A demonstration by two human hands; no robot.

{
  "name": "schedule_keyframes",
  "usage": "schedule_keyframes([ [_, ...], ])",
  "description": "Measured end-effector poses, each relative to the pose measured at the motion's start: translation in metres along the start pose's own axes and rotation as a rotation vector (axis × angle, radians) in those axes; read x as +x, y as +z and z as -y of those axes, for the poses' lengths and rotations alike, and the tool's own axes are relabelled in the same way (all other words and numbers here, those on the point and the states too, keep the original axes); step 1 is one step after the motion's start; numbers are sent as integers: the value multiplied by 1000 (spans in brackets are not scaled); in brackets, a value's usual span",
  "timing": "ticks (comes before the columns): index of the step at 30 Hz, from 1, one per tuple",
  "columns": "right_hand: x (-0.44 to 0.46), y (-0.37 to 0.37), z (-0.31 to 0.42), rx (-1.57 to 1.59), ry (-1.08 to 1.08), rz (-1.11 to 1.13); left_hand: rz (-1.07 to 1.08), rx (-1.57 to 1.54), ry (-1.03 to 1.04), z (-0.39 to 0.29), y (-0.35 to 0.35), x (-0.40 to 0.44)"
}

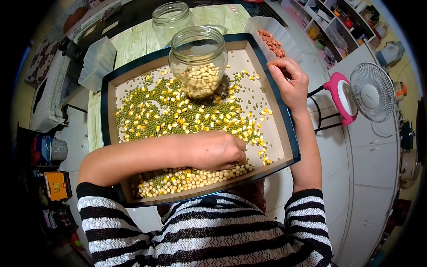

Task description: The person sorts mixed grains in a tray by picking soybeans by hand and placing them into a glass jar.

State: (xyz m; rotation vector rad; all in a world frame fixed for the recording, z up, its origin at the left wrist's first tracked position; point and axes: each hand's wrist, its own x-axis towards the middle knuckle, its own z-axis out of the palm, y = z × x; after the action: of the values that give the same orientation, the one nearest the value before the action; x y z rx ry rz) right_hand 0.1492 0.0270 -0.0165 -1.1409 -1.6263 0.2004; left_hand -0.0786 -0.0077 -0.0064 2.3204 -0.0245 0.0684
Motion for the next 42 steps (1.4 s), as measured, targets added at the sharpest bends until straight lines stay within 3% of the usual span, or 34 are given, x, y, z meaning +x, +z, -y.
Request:
schedule_keyframes([
  [22, 1, 0, 3, -25, -3, 4, -125, 25, 37, -14, -23, -5],
  [26, 1, -1, 1, -14, -6, -3, -514, 316, 32, -30, -69, -21],
  [30, -2, -3, 3, -29, 55, 59, -793, 644, -122, -34, -117, -39],
  [35, -1, -3, 2, -5, 61, 59, -773, 583, -311, -12, -134, -46],
  [38, -2, -3, 3, -34, 76, 65, -755, 585, -292, -6, -129, -43],
  [40, 0, -1, 3, -15, 6, 6, -794, 766, -55, -17, -123, -39],
  [42, 0, -1, 2, -22, 15, 10, -739, 704, 51, -24, -108, -31],
])
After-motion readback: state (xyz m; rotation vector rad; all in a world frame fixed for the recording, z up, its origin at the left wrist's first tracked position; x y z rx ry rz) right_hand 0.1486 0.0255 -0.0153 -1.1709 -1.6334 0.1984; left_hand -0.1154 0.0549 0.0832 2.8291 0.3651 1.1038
